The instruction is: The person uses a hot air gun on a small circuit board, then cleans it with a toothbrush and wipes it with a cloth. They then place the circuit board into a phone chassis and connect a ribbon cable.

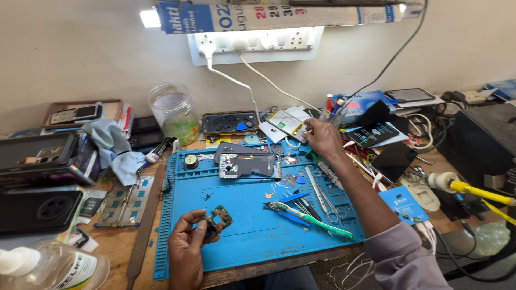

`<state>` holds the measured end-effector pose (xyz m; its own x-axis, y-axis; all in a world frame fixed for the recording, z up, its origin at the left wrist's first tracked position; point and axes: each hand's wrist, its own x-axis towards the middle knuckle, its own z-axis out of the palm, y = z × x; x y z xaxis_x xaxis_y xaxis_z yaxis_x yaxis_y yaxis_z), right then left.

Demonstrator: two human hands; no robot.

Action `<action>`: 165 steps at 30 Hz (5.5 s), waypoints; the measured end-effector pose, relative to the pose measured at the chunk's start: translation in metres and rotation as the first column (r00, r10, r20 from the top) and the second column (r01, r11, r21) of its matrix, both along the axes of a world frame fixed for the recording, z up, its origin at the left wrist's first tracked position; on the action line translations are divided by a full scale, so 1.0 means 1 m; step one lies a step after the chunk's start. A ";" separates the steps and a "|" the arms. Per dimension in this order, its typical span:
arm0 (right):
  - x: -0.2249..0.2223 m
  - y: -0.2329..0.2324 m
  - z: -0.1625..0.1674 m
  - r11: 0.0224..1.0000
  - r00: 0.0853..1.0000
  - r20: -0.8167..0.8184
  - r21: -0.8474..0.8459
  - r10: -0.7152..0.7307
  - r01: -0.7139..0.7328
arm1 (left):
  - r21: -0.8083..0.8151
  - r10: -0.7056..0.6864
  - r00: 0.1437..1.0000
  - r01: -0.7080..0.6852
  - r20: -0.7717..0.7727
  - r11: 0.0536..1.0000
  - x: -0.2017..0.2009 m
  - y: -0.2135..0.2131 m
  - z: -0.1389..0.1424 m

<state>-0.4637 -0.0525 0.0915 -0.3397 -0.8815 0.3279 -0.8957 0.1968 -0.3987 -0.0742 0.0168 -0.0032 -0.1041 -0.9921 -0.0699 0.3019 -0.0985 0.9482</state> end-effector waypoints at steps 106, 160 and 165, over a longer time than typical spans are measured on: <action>0.092 0.131 0.045 0.672 0.735 0.281 0.297 0.617 -0.678 | -0.475 0.175 0.888 0.054 0.424 0.878 0.067 0.028 0.059; 0.126 0.099 -0.071 0.942 0.313 0.930 -0.087 0.194 -0.324 | -0.147 -0.323 0.847 0.415 0.423 0.898 0.008 0.002 0.046; 0.138 0.112 -0.078 0.932 0.090 0.983 -0.119 0.159 -0.343 | -0.023 -0.545 0.797 0.559 -0.261 0.829 -0.005 0.000 0.022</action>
<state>-0.3256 0.0591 0.0139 -0.0345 -0.9824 -0.1836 0.2248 0.1714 -0.9592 -0.0793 0.0166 0.0184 -0.6535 -0.7567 -0.0170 0.4029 -0.3668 0.8385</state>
